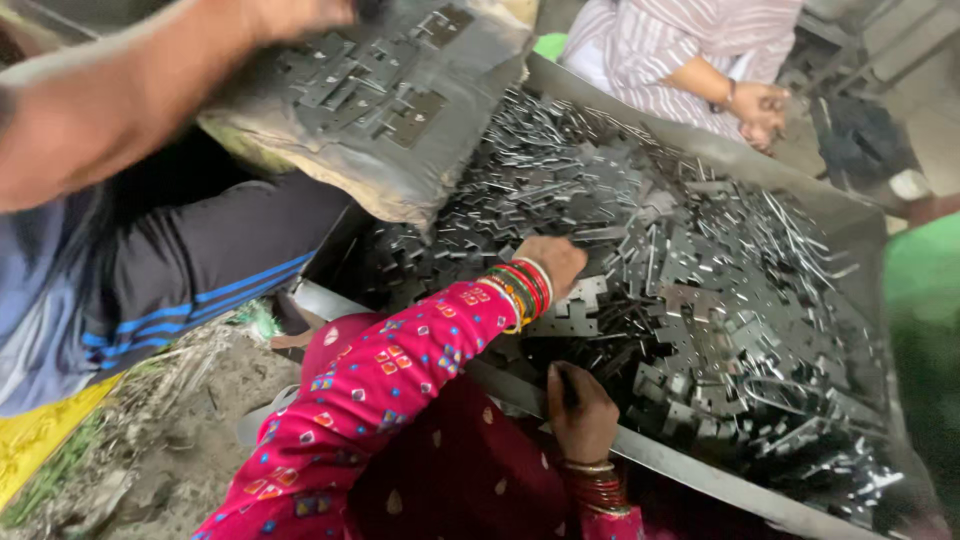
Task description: The person sorts through a bin of metal pins and small metal plates, picking out the plates by hand and placing them onto a black padded work surface.
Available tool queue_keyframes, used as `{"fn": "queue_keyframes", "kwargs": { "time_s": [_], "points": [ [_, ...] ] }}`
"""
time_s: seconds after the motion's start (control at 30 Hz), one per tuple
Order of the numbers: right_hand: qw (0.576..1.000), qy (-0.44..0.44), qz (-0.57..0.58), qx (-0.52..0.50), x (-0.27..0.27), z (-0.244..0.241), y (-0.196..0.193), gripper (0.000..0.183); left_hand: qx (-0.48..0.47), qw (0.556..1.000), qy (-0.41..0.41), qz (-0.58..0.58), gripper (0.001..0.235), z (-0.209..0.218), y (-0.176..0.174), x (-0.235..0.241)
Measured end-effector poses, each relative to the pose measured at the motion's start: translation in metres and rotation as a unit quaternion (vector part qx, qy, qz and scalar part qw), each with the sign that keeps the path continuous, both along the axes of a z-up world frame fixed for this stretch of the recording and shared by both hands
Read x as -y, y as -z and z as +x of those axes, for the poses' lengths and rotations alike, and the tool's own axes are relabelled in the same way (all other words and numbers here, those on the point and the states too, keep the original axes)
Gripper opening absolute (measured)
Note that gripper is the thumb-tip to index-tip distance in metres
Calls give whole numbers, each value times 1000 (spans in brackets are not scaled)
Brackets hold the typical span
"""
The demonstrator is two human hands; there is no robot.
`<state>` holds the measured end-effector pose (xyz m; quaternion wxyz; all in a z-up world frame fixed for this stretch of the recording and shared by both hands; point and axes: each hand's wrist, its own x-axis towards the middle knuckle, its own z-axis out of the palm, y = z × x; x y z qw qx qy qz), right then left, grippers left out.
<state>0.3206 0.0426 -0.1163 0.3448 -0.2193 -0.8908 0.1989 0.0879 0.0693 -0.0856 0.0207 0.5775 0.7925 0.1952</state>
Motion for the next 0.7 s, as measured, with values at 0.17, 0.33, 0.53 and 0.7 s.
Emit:
{"fn": "queue_keyframes", "kwargs": {
  "time_s": [0.17,0.33,0.53,0.7],
  "points": [
    [999,-7,-34,-33,-21,16,3,15,-51,993,55,-87,19,47,21,-3],
    [993,106,48,15,-102,53,8,18,-210,974,13,-81,32,72,31,-4],
    [958,161,188,147,-189,82,-5,39,-135,986,21,-99,48,73,32,-3],
    [938,239,68,240,-212,52,1,44,-151,979,50,-126,73,78,12,8]
  ]
}}
